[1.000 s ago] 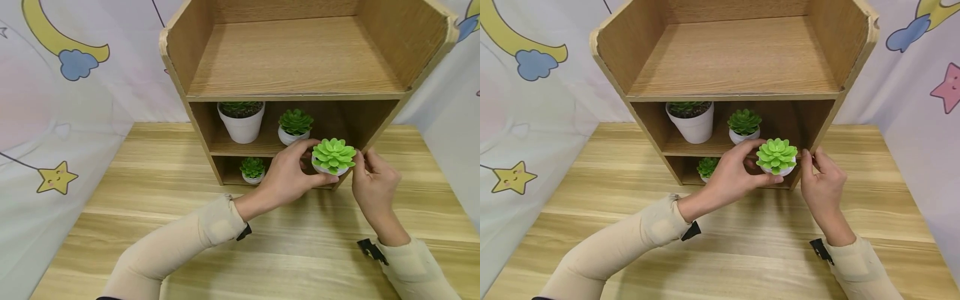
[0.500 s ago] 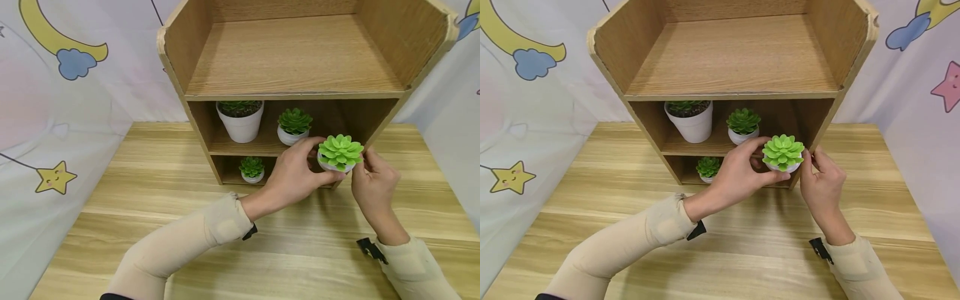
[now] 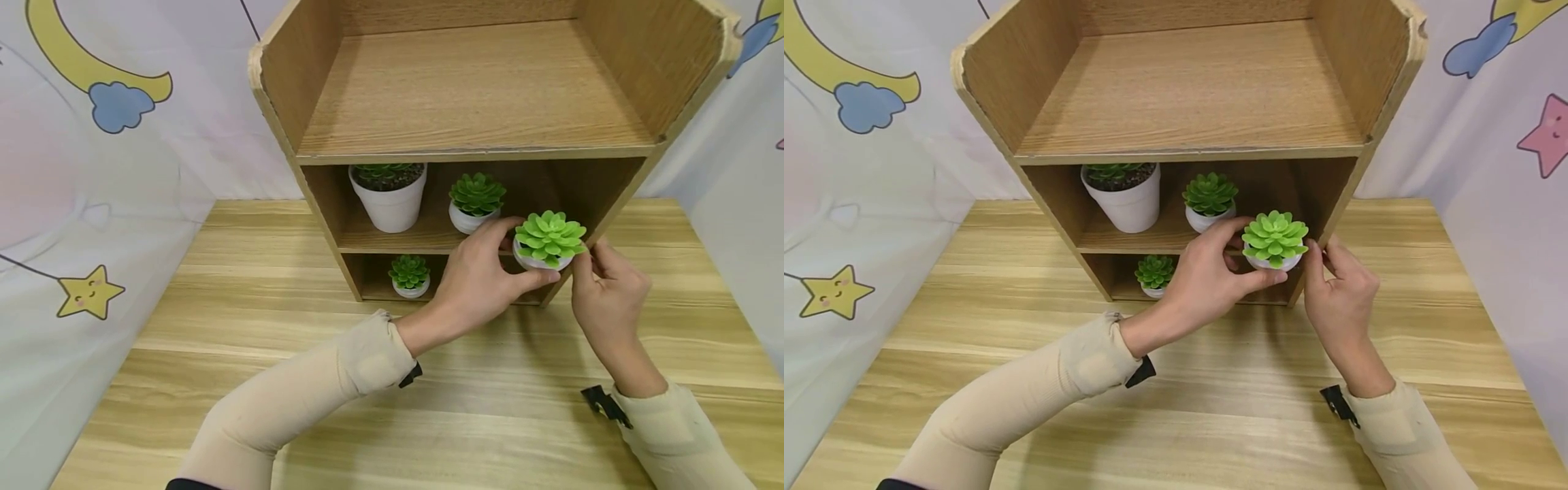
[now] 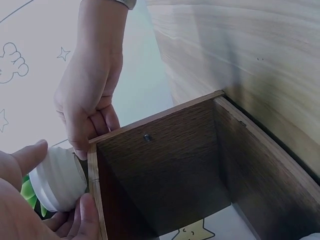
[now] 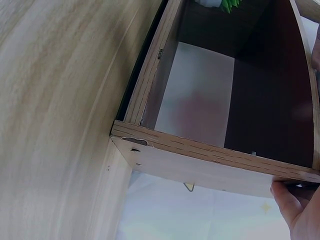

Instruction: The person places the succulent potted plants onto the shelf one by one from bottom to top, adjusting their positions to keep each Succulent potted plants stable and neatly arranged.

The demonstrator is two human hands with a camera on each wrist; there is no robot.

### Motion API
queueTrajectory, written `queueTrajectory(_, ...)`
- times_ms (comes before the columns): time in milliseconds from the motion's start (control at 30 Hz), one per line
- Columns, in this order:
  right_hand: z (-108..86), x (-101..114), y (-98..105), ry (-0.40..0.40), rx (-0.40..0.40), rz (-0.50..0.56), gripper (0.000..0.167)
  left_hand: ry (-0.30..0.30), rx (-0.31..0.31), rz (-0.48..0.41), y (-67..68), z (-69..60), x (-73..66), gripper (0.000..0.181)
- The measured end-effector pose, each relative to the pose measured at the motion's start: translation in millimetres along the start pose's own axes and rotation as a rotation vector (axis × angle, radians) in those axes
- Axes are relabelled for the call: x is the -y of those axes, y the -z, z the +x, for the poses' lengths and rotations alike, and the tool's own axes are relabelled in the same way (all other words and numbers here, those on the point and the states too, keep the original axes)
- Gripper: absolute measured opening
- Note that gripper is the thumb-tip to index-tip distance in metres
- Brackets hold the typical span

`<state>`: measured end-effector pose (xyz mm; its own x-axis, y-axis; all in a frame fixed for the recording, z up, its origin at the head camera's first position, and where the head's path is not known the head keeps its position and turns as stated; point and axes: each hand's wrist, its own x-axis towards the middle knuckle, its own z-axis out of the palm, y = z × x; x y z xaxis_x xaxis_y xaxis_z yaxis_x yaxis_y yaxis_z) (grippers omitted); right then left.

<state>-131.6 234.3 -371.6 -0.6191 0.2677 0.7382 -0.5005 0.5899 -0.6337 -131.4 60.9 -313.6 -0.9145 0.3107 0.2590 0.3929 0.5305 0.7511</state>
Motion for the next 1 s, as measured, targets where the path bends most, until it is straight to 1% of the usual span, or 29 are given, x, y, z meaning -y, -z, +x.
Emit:
queueTrajectory(167, -0.3, -1, -1, -0.001, 0.002, 0.014, 0.018, 0.002, -0.011, 0.039, -0.6, 2.1, 0.9, 0.065)
queueTrajectory(467, -4.6, -22, -2, 0.008, 0.013, 0.024, 0.016, 0.013, -0.045, 0.132, -1.0, 7.3, -0.6, 0.064)
queueTrajectory(700, -5.2, -24, -2, 0.013, 0.009, 0.032, 0.015, -0.038, -0.086, 0.143, -4.1, 11.2, -0.3, 0.061)
queueTrajectory(1000, -4.3, -21, -3, 0.011, -0.007, 0.03, 0.013, -0.071, -0.117, 0.157, -7.3, 15.2, 0.3, 0.057)
